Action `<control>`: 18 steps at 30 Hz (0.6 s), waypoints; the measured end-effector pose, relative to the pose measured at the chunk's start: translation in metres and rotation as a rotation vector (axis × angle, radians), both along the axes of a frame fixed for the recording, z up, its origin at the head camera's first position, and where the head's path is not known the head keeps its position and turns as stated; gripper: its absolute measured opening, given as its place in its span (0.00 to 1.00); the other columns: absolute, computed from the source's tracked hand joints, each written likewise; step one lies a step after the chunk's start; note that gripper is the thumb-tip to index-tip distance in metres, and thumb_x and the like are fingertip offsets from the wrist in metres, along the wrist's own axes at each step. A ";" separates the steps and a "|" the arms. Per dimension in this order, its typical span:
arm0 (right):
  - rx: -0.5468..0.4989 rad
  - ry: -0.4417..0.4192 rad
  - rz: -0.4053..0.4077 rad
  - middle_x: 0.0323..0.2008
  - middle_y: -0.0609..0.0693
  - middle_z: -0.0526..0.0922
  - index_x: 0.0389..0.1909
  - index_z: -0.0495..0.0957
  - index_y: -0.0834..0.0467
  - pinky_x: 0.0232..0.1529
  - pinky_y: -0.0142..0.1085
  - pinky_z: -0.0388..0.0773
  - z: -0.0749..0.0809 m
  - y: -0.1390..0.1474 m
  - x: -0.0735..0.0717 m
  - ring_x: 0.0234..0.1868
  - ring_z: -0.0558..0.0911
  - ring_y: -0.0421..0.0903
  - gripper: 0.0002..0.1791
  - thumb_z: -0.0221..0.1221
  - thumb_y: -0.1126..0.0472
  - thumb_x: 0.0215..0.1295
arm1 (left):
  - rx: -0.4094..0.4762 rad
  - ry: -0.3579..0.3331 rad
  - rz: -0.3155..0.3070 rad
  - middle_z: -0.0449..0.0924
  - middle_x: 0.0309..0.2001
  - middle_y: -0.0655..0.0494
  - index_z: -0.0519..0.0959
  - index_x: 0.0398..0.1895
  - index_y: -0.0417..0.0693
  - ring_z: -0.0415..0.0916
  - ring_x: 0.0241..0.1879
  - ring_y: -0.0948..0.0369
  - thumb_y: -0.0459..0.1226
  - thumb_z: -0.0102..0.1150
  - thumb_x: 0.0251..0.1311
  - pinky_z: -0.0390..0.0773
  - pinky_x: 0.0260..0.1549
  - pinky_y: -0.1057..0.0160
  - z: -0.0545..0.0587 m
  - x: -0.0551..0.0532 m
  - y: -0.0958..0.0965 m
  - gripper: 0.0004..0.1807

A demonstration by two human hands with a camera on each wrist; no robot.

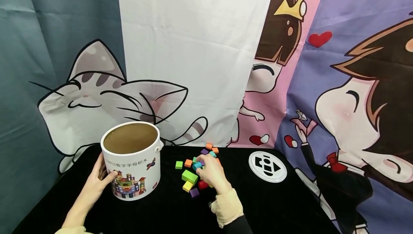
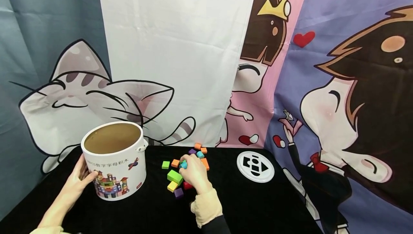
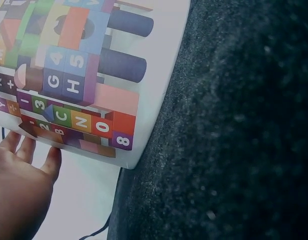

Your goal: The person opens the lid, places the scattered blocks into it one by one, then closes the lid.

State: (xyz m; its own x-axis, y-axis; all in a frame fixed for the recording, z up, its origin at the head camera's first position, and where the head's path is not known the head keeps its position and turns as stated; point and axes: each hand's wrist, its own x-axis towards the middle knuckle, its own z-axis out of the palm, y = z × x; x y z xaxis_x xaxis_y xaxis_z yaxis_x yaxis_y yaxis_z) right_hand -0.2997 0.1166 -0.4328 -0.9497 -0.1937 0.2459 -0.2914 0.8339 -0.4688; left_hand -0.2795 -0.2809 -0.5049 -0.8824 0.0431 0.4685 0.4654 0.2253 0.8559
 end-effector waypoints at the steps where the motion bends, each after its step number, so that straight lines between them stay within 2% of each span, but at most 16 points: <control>1: 0.011 -0.016 -0.011 0.44 0.49 0.80 0.44 0.82 0.51 0.36 0.45 0.75 -0.004 0.003 0.001 0.39 0.75 0.45 0.17 0.65 0.63 0.51 | -0.001 -0.001 0.000 0.36 0.78 0.52 0.35 0.79 0.63 0.45 0.68 0.77 0.26 0.53 0.68 0.53 0.58 0.84 0.000 0.000 0.000 0.49; 6: 0.054 -0.068 0.019 0.42 0.47 0.82 0.40 0.84 0.52 0.35 0.45 0.75 -0.012 0.015 0.000 0.34 0.75 0.44 0.14 0.66 0.64 0.49 | 0.004 -0.024 0.009 0.34 0.78 0.49 0.34 0.79 0.64 0.44 0.68 0.77 0.27 0.52 0.69 0.52 0.57 0.84 0.002 0.001 0.000 0.49; 9: 0.102 -0.103 0.051 0.40 0.46 0.82 0.36 0.84 0.51 0.37 0.44 0.76 -0.014 0.019 0.000 0.36 0.77 0.45 0.10 0.67 0.63 0.51 | 0.017 -0.035 0.005 0.32 0.78 0.49 0.34 0.79 0.64 0.43 0.68 0.76 0.28 0.52 0.69 0.51 0.58 0.84 0.002 0.002 0.001 0.48; 13: 0.155 -0.144 0.104 0.41 0.48 0.82 0.38 0.84 0.52 0.41 0.44 0.77 -0.022 0.021 0.002 0.42 0.79 0.47 0.10 0.68 0.63 0.54 | 0.027 -0.044 -0.005 0.32 0.78 0.50 0.34 0.79 0.64 0.42 0.69 0.76 0.27 0.52 0.69 0.51 0.59 0.83 0.000 0.004 0.002 0.48; 18: 0.189 -0.196 0.170 0.43 0.49 0.82 0.41 0.84 0.53 0.45 0.41 0.77 -0.031 0.020 0.000 0.44 0.79 0.46 0.12 0.69 0.64 0.54 | 0.002 -0.040 0.010 0.32 0.78 0.52 0.33 0.79 0.64 0.42 0.68 0.77 0.28 0.52 0.69 0.50 0.58 0.84 0.002 0.003 0.000 0.48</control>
State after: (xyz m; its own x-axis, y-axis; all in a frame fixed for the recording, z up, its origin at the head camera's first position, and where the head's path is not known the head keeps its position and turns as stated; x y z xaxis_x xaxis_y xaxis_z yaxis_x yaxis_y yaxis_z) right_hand -0.2998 0.1365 -0.4641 -0.9257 -0.3783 0.0057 -0.3532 0.8586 -0.3715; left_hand -0.2761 -0.2806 -0.5034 -0.9010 0.0328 0.4326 0.4282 0.2278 0.8745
